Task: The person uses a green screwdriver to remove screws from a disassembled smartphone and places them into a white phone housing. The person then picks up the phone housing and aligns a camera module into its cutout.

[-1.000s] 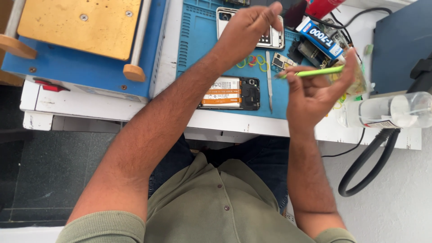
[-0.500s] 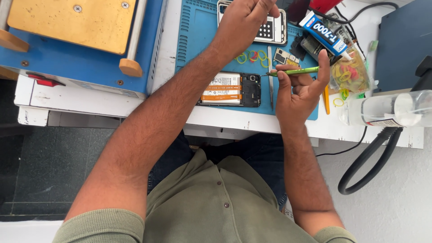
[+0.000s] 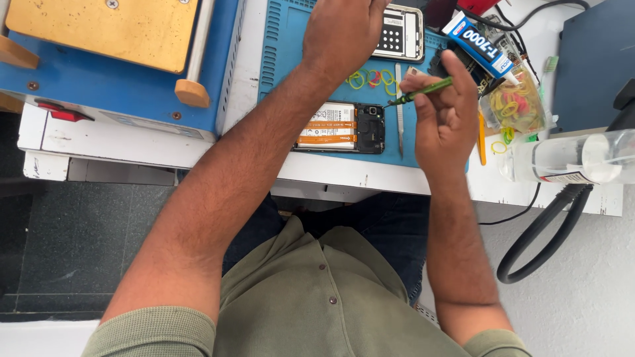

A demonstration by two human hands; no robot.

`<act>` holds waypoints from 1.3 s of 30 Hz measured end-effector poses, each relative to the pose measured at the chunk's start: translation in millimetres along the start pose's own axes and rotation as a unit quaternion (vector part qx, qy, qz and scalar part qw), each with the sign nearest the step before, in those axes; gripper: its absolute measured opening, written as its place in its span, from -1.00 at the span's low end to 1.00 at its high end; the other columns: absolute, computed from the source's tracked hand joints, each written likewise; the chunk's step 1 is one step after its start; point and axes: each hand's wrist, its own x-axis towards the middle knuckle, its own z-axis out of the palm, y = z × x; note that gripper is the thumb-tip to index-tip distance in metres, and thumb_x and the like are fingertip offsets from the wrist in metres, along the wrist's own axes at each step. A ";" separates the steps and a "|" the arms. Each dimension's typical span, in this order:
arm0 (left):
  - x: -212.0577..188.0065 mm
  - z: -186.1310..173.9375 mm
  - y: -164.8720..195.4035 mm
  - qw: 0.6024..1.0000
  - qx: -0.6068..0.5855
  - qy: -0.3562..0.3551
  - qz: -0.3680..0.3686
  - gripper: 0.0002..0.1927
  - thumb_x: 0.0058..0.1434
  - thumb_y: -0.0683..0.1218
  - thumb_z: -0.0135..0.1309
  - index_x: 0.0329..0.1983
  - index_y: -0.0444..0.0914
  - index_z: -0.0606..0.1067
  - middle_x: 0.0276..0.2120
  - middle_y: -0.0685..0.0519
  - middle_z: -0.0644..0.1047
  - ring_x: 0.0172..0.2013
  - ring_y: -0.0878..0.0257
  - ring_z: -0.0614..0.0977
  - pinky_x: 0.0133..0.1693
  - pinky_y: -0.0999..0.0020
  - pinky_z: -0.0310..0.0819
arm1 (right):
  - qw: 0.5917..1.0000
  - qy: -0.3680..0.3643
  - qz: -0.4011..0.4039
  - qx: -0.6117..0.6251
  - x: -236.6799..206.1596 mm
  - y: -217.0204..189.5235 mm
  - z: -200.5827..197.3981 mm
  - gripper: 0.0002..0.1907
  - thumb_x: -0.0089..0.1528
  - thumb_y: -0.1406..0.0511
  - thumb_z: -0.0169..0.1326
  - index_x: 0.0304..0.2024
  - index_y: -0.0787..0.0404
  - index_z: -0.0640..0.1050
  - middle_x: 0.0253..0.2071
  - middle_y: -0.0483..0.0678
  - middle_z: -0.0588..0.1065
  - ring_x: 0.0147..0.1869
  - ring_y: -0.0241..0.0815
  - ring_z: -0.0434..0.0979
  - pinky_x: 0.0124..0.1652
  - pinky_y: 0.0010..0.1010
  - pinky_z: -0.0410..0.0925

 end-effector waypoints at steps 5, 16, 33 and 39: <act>-2.0 -2.1 -3.5 0.997 0.021 0.042 0.066 -0.82 0.41 0.00 0.09 -0.19 -0.21 0.56 -0.44 0.03 0.58 -0.41 0.11 0.61 -0.31 0.06 0.46 | 0.980 0.004 -0.068 -0.189 20.5 -22.7 -3.0 -0.48 0.45 0.44 0.22 0.42 0.26 0.36 0.04 0.12 0.60 0.12 -0.10 0.65 0.11 -0.39 0.49; -0.4 -1.7 -3.7 1.000 -0.002 -0.005 0.027 -0.79 0.41 0.01 0.10 -0.24 -0.20 0.57 -0.46 0.03 0.60 -0.42 0.10 0.63 -0.31 0.04 0.48 | 0.982 0.036 -0.050 -0.177 29.1 -18.3 -1.9 -0.52 0.42 0.31 0.34 0.34 0.21 0.49 -0.13 -0.03 0.56 -0.14 -0.27 0.58 -0.12 -0.50 0.44; 0.7 -4.3 -0.3 0.999 -0.017 -0.048 -0.011 -0.80 0.42 0.00 0.12 -0.23 -0.21 0.56 -0.47 0.02 0.59 -0.44 0.09 0.63 -0.31 0.03 0.49 | 0.977 0.040 -0.047 -0.205 28.3 -24.6 2.5 -0.46 0.38 0.33 0.38 0.36 0.19 0.48 -0.05 0.01 0.63 -0.03 -0.28 0.65 -0.09 -0.54 0.47; 1.5 -6.4 1.1 0.999 -0.005 -0.048 -0.010 -0.81 0.41 0.00 0.13 -0.23 -0.21 0.56 -0.43 -0.01 0.60 -0.38 0.03 0.63 -0.25 -0.02 0.47 | 0.982 0.042 -0.051 -0.176 26.8 -22.5 1.7 -0.48 0.41 0.36 0.36 0.36 0.20 0.47 -0.06 0.00 0.64 -0.07 -0.22 0.66 -0.11 -0.54 0.45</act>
